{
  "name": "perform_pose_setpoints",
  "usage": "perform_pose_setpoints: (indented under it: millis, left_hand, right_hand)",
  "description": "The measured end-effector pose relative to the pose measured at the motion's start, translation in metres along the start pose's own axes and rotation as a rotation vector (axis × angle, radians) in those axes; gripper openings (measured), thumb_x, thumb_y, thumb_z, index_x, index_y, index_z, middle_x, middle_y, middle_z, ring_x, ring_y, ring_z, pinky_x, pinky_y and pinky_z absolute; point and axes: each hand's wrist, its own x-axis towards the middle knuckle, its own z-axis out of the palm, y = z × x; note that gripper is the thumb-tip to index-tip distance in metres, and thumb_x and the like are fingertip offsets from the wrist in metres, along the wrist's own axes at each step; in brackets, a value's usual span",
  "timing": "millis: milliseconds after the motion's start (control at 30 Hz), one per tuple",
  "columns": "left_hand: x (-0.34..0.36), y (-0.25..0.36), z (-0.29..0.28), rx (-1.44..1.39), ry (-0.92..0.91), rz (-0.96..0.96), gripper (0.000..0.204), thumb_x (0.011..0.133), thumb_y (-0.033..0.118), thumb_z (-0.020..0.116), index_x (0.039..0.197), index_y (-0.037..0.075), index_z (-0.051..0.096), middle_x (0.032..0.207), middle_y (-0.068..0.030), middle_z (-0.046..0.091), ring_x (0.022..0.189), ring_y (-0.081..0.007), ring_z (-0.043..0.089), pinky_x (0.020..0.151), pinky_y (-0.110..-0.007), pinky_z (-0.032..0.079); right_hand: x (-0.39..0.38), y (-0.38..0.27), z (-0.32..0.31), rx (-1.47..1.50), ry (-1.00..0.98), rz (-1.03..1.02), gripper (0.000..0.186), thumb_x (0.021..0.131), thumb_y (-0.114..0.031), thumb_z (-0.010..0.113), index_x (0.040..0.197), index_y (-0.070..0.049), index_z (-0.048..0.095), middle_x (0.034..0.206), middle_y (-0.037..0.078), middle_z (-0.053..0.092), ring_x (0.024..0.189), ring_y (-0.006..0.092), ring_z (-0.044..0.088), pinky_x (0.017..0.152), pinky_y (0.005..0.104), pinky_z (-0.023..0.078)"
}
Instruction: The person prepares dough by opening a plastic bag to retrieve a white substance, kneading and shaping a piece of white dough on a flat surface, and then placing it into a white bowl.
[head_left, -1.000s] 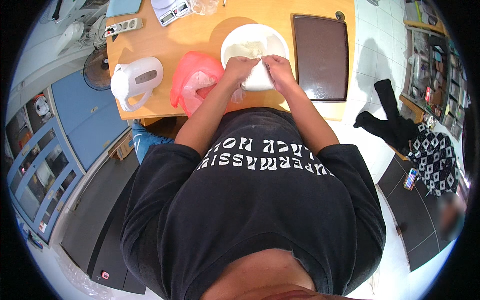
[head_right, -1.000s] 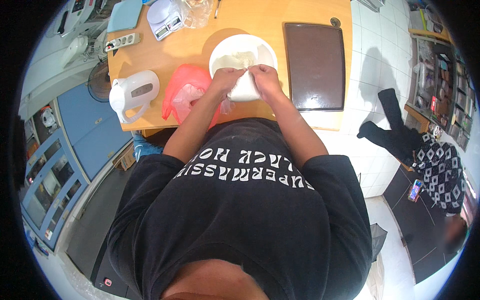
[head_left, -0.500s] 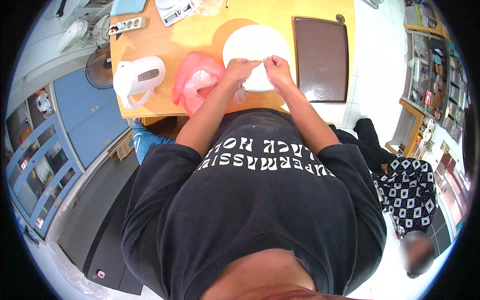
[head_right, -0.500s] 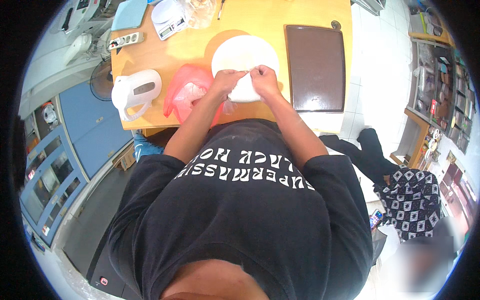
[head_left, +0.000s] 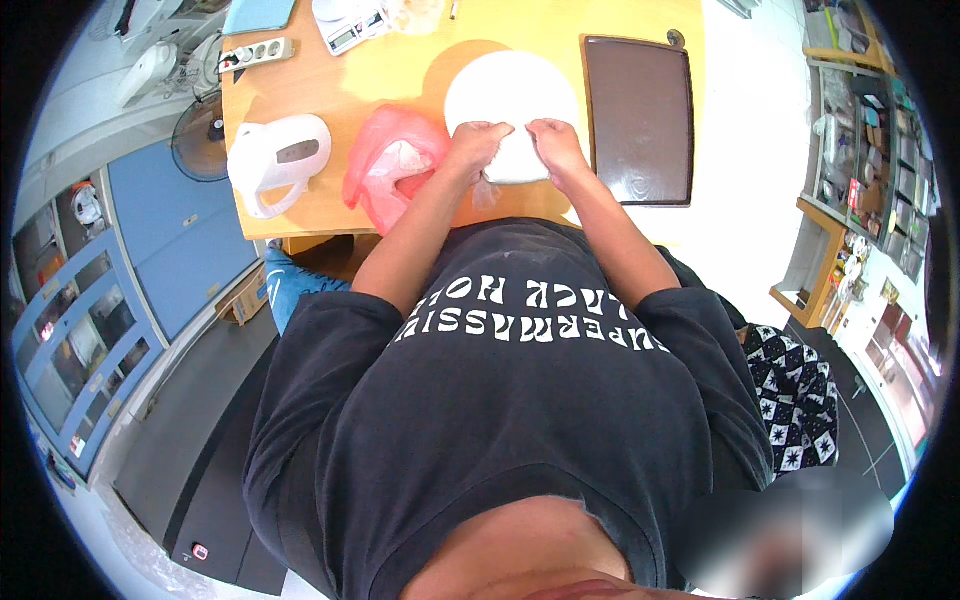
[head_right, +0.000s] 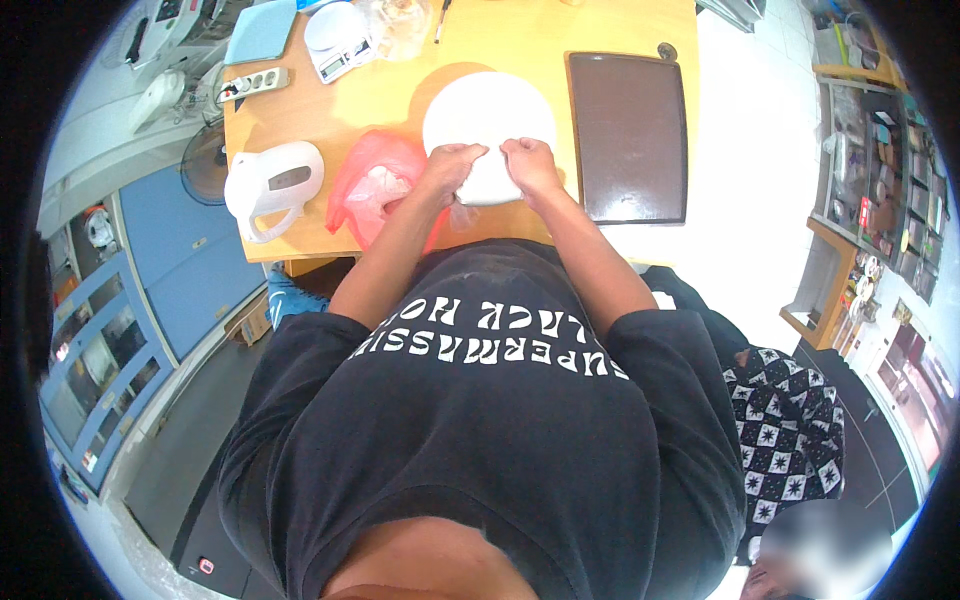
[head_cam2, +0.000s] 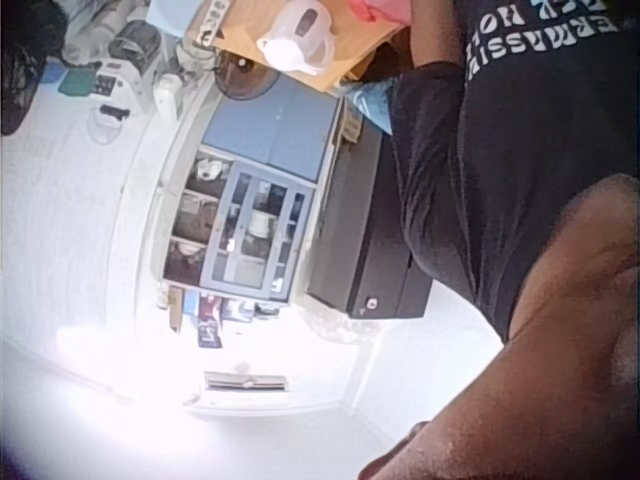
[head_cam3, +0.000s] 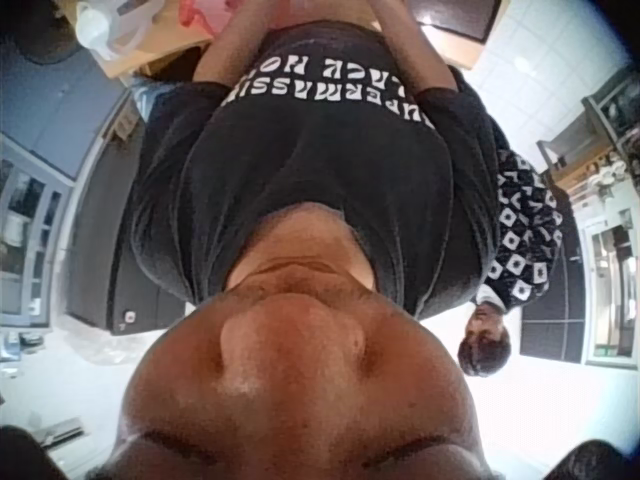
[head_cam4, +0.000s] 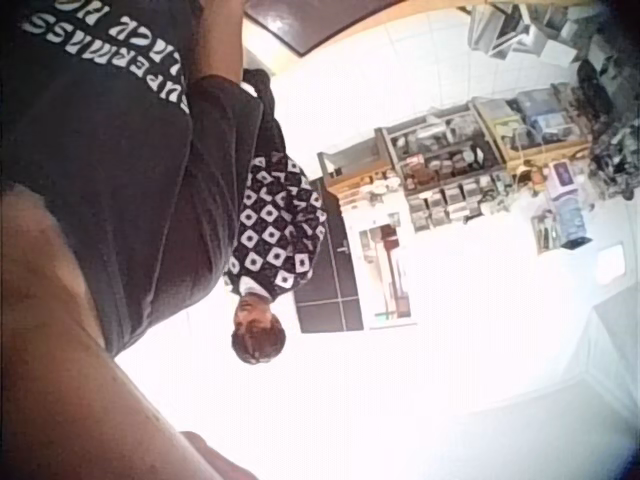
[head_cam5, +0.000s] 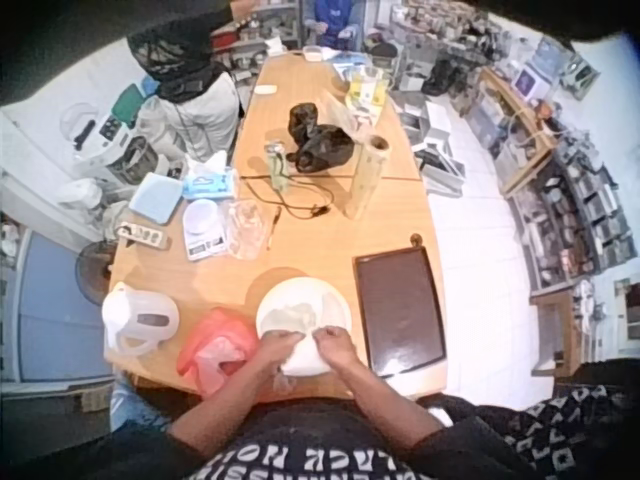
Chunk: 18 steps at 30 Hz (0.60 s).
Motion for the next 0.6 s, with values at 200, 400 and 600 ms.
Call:
perform_pose_setpoints:
  millis: [200, 400, 600]
  left_hand:
    - [0.005, -0.006, -0.003, -0.011, 0.015, -0.006, 0.032, 0.092, 0.021, 0.07, 0.105, -0.008, 0.07, 0.092, -0.0135, 0.073, 0.077, -0.0206, 0.07, 0.066, -0.036, 0.057]
    - [0.01, -0.012, -0.002, -0.137, 0.041, -0.006, 0.031, 0.096, 0.022, 0.067, 0.108, -0.006, 0.066, 0.093, -0.0112, 0.071, 0.079, -0.0199, 0.069, 0.068, -0.036, 0.057]
    - [0.006, -0.019, -0.001, -0.171, -0.026, 0.05, 0.033, 0.096, 0.024, 0.069, 0.112, -0.004, 0.065, 0.095, -0.0102, 0.071, 0.082, -0.0181, 0.069, 0.071, -0.034, 0.057]
  right_hand:
    - [-0.017, -0.009, 0.001, -0.05, -0.009, 0.033, 0.035, 0.096, -0.03, 0.069, 0.083, 0.003, 0.07, 0.075, 0.005, 0.064, 0.068, 0.0136, 0.055, 0.063, 0.0336, 0.045]
    - [-0.03, -0.017, 0.003, -0.106, -0.006, -0.039, 0.037, 0.096, -0.032, 0.07, 0.088, 0.004, 0.072, 0.079, 0.009, 0.069, 0.072, 0.015, 0.058, 0.066, 0.0345, 0.048]
    - [-0.021, -0.001, -0.005, -0.146, -0.02, -0.05, 0.035, 0.097, -0.029, 0.069, 0.087, 0.004, 0.071, 0.076, 0.008, 0.067, 0.068, 0.0147, 0.058, 0.063, 0.0346, 0.048]
